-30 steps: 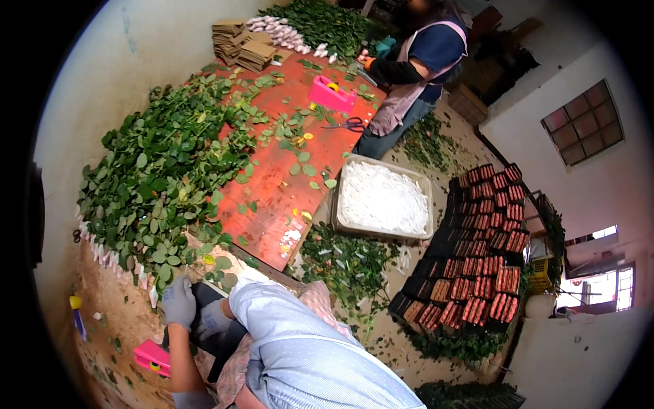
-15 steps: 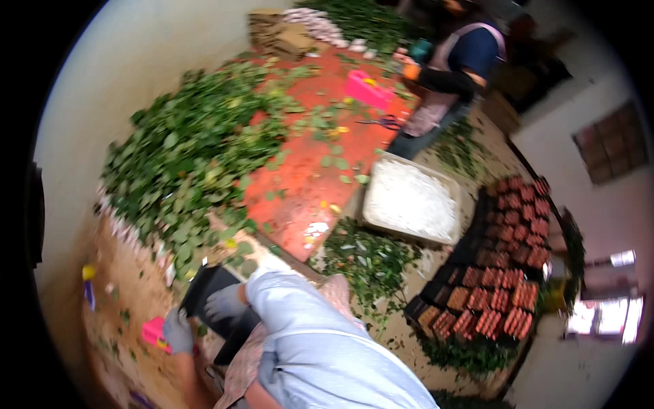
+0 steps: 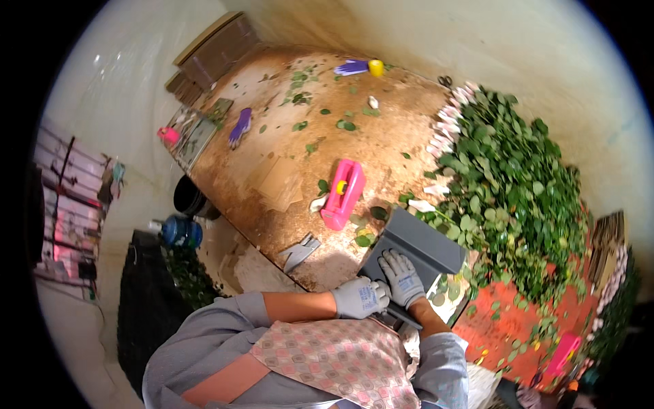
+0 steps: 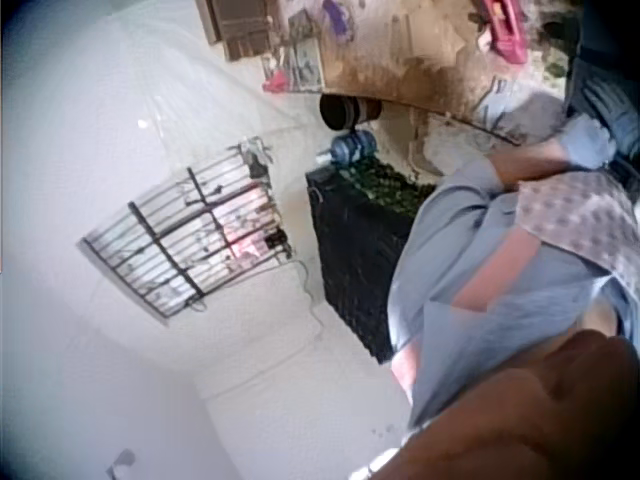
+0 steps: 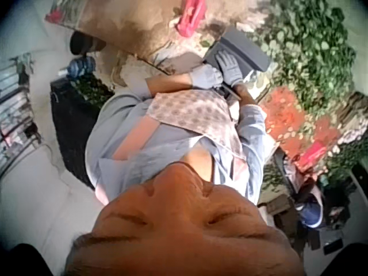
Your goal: The person arranges pink flower stems into a black plastic flower press on a wooden table. They place the stems into the press slots, adjust them, and then close the press. The person repeats this process with multiple stems, occasionally picking up cardboard pieces and placing them into the press.
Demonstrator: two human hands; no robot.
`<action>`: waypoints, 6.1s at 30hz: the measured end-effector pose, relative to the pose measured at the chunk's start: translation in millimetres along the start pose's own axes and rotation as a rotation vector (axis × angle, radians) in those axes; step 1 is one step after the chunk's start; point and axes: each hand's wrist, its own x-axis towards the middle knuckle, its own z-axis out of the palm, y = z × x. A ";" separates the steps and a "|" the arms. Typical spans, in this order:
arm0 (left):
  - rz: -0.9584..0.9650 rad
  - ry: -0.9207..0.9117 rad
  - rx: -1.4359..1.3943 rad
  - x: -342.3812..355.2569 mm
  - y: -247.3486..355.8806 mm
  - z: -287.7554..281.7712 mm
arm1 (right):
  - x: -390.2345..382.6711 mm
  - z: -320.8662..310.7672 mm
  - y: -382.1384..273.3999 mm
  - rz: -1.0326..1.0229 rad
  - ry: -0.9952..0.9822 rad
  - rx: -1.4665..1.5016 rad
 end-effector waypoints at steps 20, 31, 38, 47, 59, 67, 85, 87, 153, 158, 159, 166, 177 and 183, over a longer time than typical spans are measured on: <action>-1.498 0.109 0.010 -162.7 -282.6 -78.8 | 8.3 -8.5 -4.1 0.073 -0.107 -0.013; -1.497 0.453 -0.020 -176.1 -257.8 -112.1 | 8.0 -11.2 -3.4 0.048 -0.035 0.049; -0.930 0.961 -0.171 -137.8 -195.6 -118.1 | 4.5 -16.7 2.2 0.053 0.069 0.141; -0.758 0.227 -1.489 -5.3 -70.3 -7.1 | -10.1 -12.2 14.7 0.154 0.126 0.357; -0.446 -0.140 -0.629 7.9 -112.3 68.3 | -21.2 -33.6 14.7 0.990 -0.069 1.436; -0.050 -0.237 -0.067 -38.0 -112.6 41.5 | -3.3 -27.8 8.9 1.174 0.002 0.899; -0.087 -0.126 -0.359 -19.4 -116.0 19.2 | 32.2 -57.2 4.4 1.004 -0.316 0.399; -0.287 -0.269 -0.418 17.2 -103.0 -9.7 | 29.6 -51.4 6.1 1.086 -0.328 0.344; -0.319 -0.709 -0.154 15.6 -119.0 76.5 | -52.4 -275.3 -52.3 0.462 -0.131 -0.636; -0.391 -0.654 -0.285 34.4 -100.0 37.0 | -96.5 -130.1 -12.7 0.535 -0.499 -0.400; -0.394 -0.605 -0.336 34.0 -94.1 22.4 | -96.9 -117.6 -3.8 0.563 -0.577 -0.352; -0.439 -0.668 -0.284 29.9 -94.1 23.6 | -31.3 -153.0 -19.3 0.497 -0.605 -0.162; -0.282 -0.409 -0.614 22.2 -111.6 6.2 | 28.0 -56.2 5.1 0.370 -0.407 0.193; -0.340 -0.285 -0.667 14.1 -121.8 -14.4 | 7.8 -43.9 -3.6 0.165 -0.590 0.278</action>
